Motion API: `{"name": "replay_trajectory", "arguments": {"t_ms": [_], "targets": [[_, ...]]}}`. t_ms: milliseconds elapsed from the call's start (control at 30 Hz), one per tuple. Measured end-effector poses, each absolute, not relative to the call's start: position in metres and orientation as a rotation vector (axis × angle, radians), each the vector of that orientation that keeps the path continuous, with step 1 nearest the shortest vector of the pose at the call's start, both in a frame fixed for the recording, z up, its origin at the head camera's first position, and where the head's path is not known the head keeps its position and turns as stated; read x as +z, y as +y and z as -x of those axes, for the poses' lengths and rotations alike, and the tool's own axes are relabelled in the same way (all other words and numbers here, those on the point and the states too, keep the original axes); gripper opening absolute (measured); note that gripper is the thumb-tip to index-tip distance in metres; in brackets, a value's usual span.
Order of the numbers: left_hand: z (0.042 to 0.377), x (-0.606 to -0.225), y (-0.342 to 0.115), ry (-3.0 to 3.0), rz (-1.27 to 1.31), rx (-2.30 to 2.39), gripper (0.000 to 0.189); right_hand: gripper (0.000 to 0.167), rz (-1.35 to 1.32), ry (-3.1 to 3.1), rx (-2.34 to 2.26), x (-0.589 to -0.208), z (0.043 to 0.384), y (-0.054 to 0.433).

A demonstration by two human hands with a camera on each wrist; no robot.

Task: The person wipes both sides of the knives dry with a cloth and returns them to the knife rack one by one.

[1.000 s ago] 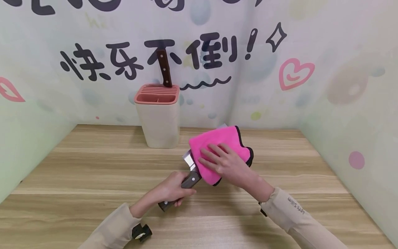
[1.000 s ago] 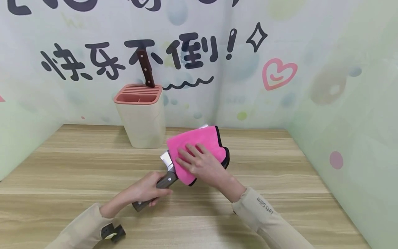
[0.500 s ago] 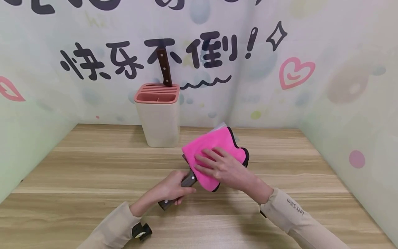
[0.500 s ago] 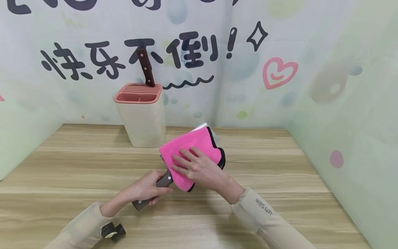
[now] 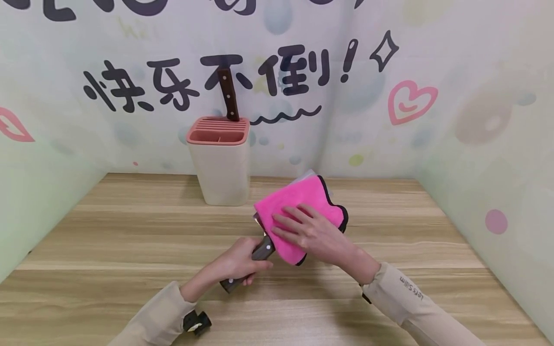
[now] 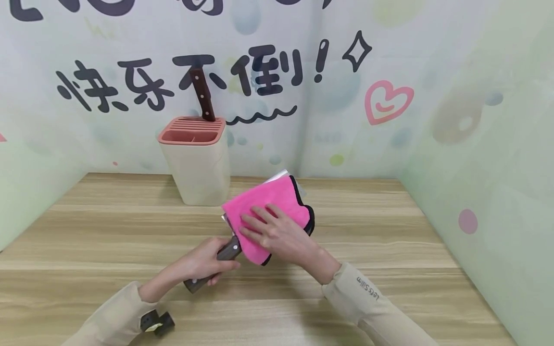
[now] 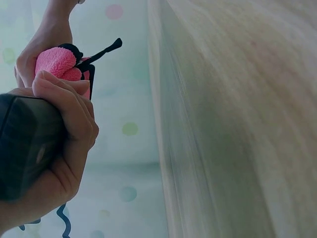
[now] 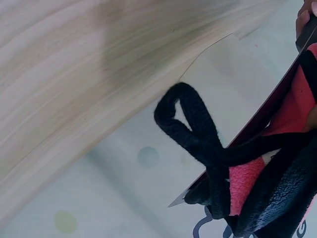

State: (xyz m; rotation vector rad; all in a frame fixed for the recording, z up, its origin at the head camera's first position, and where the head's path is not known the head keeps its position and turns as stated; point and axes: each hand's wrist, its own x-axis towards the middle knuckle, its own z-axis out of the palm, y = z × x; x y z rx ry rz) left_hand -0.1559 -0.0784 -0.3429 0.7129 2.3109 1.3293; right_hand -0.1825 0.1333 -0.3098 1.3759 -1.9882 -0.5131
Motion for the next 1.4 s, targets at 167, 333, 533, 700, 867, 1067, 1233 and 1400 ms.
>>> {"name": "replay_trajectory", "arguments": {"t_ms": [167, 333, 533, 700, 867, 1067, 1233, 1400], "targets": [[0.156, -0.344, -0.079, 2.328, -0.71, 1.335, 0.016, 0.051, -1.35, -2.061, -0.475, -0.308, 0.185, 0.137], [0.156, -0.346, -0.079, 2.347, -0.719, 1.328, 0.016, 0.05, -1.291, -2.109, -0.434, -0.307, 0.188, 0.142], [0.155, -0.346, -0.08, 2.359, -0.725, 1.322, 0.015, 0.051, -1.214, -2.188, -0.388, -0.305, 0.193, 0.148], [0.154, -0.345, -0.08, 2.363, -0.738, 1.322, 0.016, 0.052, -1.158, -2.223, -0.376, -0.302, 0.197, 0.152], [0.154, -0.345, -0.081, 2.364, -0.736, 1.324, 0.016, 0.054, -1.109, -2.256, -0.361, -0.301, 0.2, 0.156], [0.153, -0.345, -0.082, 2.377, -0.744, 1.306, 0.016, 0.054, -1.054, -2.277, -0.332, -0.302, 0.204, 0.161], [0.152, -0.345, -0.083, 2.371, -0.755, 1.313, 0.016, 0.052, -1.014, -2.277, -0.284, -0.304, 0.207, 0.165], [0.151, -0.344, -0.084, 2.36, -0.753, 1.322, 0.016, 0.05, -0.974, -2.282, -0.239, -0.306, 0.209, 0.168]]}}
